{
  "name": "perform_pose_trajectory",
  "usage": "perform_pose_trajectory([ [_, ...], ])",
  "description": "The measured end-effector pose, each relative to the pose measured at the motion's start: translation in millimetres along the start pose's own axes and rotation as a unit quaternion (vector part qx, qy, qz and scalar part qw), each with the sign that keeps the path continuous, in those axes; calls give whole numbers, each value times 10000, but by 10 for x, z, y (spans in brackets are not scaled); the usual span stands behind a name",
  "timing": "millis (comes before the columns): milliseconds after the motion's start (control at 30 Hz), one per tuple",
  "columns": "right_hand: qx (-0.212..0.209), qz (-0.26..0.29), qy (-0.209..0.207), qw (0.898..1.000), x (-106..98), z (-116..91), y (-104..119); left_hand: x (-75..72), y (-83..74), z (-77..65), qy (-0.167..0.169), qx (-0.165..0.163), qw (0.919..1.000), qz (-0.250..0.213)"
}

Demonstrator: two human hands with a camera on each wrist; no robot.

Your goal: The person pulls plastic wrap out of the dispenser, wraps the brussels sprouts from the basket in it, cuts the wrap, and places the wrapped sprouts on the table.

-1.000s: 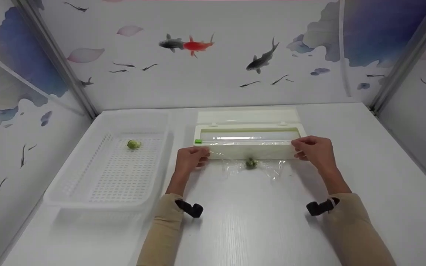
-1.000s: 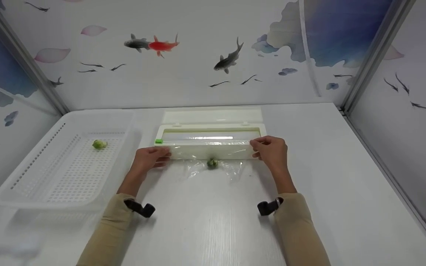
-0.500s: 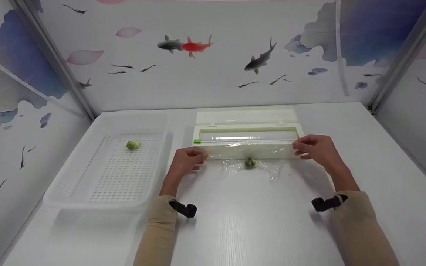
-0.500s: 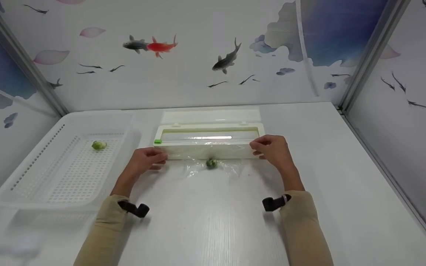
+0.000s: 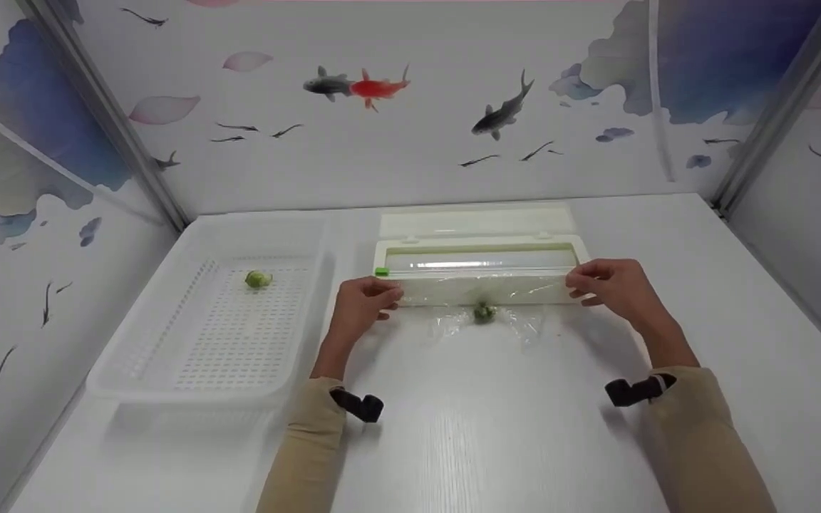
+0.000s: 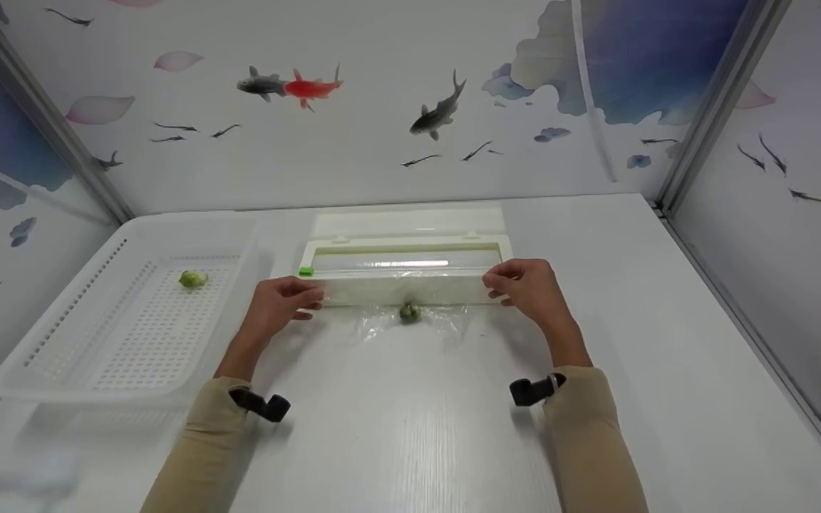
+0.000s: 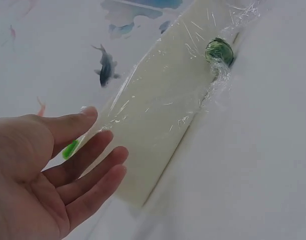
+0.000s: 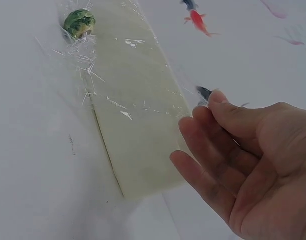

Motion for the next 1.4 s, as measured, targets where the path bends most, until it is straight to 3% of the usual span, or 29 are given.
perform_pose_trajectory([
  [367,3,-319,322,9990,-103,-37,-22,-62,-53,-76,369,-109,9953,885],
  [633,-33,-615,925,9938,-110,-32,-21,-91,-85,-145,667,63,9841,1646],
  [767,-9,-702,1155,9908,-107,-30,-53,-93,-54,-170,754,-28,9775,1968],
  [1133,222,-1009,1576,9821,-35,-24,-184,-30,23,-210,1058,-150,9633,2464],
  [1400,317,-1228,1655,9780,8,-1,-218,22,52,-204,1085,-149,9569,2689],
])
Point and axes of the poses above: each hand's wrist, its own z-axis towards the middle knuckle, its own x-axis out of the palm, y = z × x, the point moved 2 cm from there along z, towards the middle knuckle, and after that the axes turned 4 degrees about x, right-handed, at the moved point
